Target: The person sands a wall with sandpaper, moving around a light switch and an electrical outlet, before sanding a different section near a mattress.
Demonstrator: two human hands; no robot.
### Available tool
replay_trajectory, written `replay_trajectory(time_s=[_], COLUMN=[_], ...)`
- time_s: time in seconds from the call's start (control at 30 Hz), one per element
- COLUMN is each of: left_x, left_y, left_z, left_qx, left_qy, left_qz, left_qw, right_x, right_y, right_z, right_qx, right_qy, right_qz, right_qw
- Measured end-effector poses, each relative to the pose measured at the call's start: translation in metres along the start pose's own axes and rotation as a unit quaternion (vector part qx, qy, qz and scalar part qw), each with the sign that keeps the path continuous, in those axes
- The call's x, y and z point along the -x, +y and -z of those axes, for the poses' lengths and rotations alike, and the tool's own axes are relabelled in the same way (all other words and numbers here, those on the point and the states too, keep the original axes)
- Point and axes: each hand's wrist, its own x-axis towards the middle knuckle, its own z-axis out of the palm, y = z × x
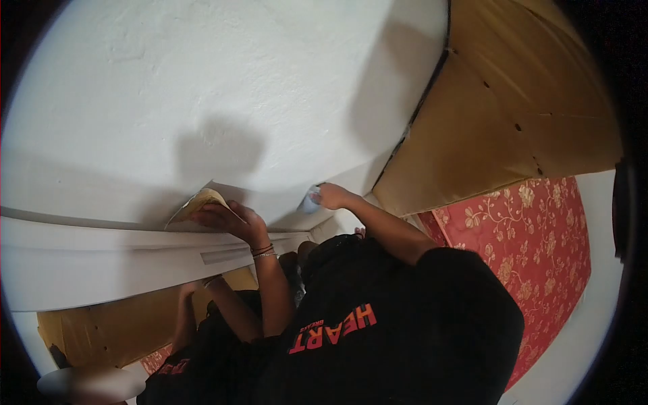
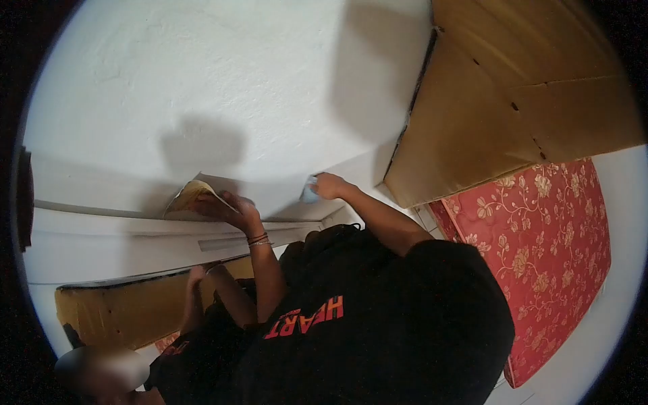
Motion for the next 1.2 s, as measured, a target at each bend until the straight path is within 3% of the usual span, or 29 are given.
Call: replay_trajectory(time_s=[0.1, 0.17, 0.27, 0.33, 0.37, 0.43, 0.5, 0.53, 0.6, 0.67, 0.7, 0.73, 0.83, 0.87, 0.93, 1.03, 1.07, 1.17, 1.2], left_x=[0.003, 0.007, 0.01, 0.011, 0.01, 0.008, 0.014, 0.016, 0.008, 0.014, 0.019, 0.024, 0.032, 0.035, 0.04, 0.053, 0.056, 0.06, 0.058], left_y=[-0.001, -0.003, -0.005, -0.002, -0.002, -0.001, -0.001, -0.004, -0.002, 0.001, -0.001, -0.005, -0.008, -0.008, -0.011, -0.017, -0.017, -0.012, -0.011], left_z=[-0.004, -0.001, -0.004, -0.006, -0.005, -0.003, -0.001, -0.001, -0.006, -0.004, -0.005, -0.008, -0.013, -0.013, -0.016, -0.019, -0.02, -0.018, -0.016], left_qx=[-0.021, -0.02, -0.018, -0.009, -0.002, -0.008, -0.01, -0.013, -0.01, -0.03, -0.029, -0.033, -0.026, -0.016, -0.026, -0.024, -0.014, -0.027, -0.048], left_qy=[0.011, -0.027, -0.017, -0.015, -0.011, -0.013, -0.021, -0.019, -0.006, -0.014, -0.018, -0.024, -0.028, -0.034, -0.047, -0.086, -0.106, -0.139, -0.157], left_qz=[-0.02, 0.008, 0.002, 0.007, 0.009, 0.015, 0.022, 0.01, -0.01, -0.003, -0.003, 0.003, 0.012, 0.018, 0.029, 0.049, 0.062, 0.09, 0.074], left_qw=[1.0, 0.999, 1.0, 1.0, 1.0, 1.0, 0.999, 1.0, 1.0, 0.999, 0.999, 0.999, 0.999, 0.999, 0.998, 0.995, 0.992, 0.986, 0.984], right_x=[-0.009, 0.005, 0.032, 0.04, 0.034, 0.011, 0.004, 0.007, 0.024, 0.057, 0.058, 0.077, 0.07, 0.065, 0.03, 0.012, 0.018, 0.031, 0.048], right_y=[0.047, -0.003, -0.056, -0.062, -0.048, 0.006, 0.034, 0.026, -0.03, -0.098, -0.113, -0.138, -0.13, -0.124, -0.065, 0.021, 0.037, 0.045, 0.013], right_z=[-0.011, 0.047, 0.098, 0.101, 0.086, 0.036, 0.016, 0.03, 0.08, 0.14, 0.148, 0.174, 0.187, 0.17, 0.114, 0.04, 0.044, 0.091, 0.127], right_qx=[0.0, 0.037, -0.058, -0.139, -0.137, -0.007, -0.007, -0.005, 0.042, -0.131, -0.318, -0.377, -0.336, -0.366, -0.168, -0.014, -0.009, -0.077, -0.084], right_qy=[0.02, -0.054, -0.041, 0.063, 0.063, 0.076, 0.03, -0.013, -0.002, 0.041, 0.106, 0.115, 0.059, 0.053, 0.036, 0.047, 0.026, 0.086, 0.042], right_qz=[-0.002, 0.011, 0.035, 0.042, 0.044, 0.031, 0.002, -0.023, 0.071, 0.109, 0.197, 0.18, 0.147, 0.159, 0.134, 0.069, -0.039, -0.006, -0.034], right_qw=[1.0, 0.998, 0.997, 0.987, 0.988, 0.997, 1.0, 1.0, 0.997, 0.985, 0.921, 0.901, 0.929, 0.916, 0.976, 0.996, 0.999, 0.993, 0.995])
